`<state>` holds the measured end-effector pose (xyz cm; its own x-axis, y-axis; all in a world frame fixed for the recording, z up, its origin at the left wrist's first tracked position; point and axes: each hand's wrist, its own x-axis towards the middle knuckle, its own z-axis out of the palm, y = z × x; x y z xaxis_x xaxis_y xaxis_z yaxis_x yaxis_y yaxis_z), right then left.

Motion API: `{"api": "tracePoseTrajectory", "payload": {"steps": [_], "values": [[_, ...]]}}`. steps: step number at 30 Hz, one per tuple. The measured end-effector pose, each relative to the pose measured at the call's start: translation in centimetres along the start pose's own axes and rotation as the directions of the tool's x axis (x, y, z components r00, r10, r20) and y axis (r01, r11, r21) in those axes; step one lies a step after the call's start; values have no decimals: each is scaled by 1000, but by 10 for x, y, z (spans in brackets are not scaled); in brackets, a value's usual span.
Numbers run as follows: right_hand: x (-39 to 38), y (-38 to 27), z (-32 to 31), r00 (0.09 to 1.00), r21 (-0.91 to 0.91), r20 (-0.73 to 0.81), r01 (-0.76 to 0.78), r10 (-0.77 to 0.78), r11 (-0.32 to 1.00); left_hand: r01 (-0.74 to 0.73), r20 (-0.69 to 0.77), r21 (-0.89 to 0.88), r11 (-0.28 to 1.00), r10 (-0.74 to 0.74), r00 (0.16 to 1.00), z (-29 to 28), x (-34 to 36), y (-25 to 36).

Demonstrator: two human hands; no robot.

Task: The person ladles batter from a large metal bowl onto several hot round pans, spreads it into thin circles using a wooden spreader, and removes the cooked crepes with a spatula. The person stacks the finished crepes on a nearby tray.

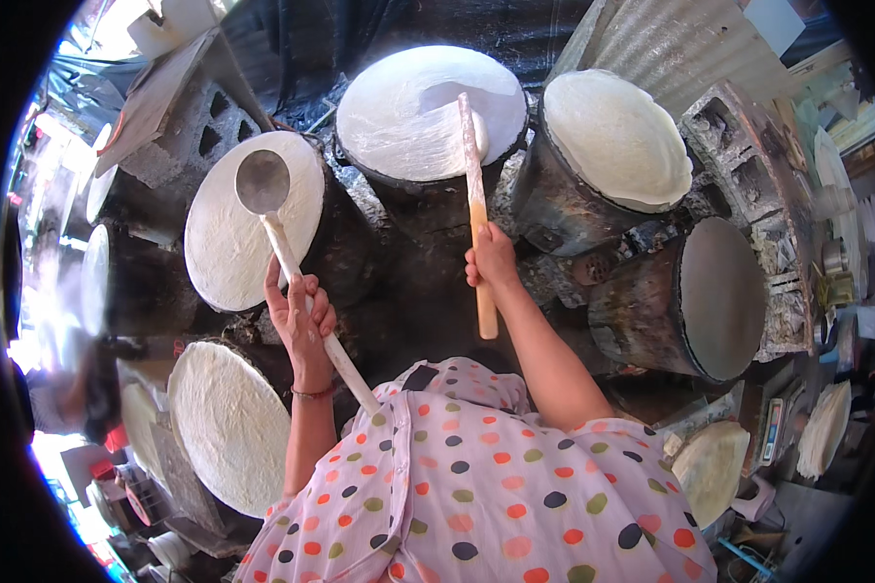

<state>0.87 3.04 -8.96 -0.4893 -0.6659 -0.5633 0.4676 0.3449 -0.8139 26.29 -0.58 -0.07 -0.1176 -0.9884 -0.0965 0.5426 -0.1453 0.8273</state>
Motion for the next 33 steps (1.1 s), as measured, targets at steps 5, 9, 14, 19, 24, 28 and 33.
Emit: {"api": "tracePoseTrajectory", "payload": {"steps": [5, 9, 14, 19, 24, 28, 33], "values": [[-8, 29, 4, 891, -658, 110, 397, -440, 639, 28, 12, -2, 1000, -28, 1000, 20, 6, -13], [-1, 31, -35, 815, -795, 176, 448, -552, 409, 28, -13, 38, 999, -27, 1000, 26, 8, -17], [39, -20, -71, 931, -691, -31, 244, -365, 681, 28, -9, 76, 997, -27, 1000, 41, 10, -24], [9, -7, -59, 811, -718, 211, 508, -546, 476, 43, -6, 95, 995, -43, 999, 53, 10, -31], [37, -10, -113, 777, -789, 169, 476, -607, 389, 36, -18, 106, 994, -34, 999, 56, 15, -38], [54, -68, -95, 926, -721, 4, 263, -376, 641, 42, 9, 103, 994, -43, 999, 67, 18, -45], [49, -27, -109, 791, -798, 222, 484, -571, 360, 62, 0, 126, 990, -62, 998, 77, 20, -50]]}}
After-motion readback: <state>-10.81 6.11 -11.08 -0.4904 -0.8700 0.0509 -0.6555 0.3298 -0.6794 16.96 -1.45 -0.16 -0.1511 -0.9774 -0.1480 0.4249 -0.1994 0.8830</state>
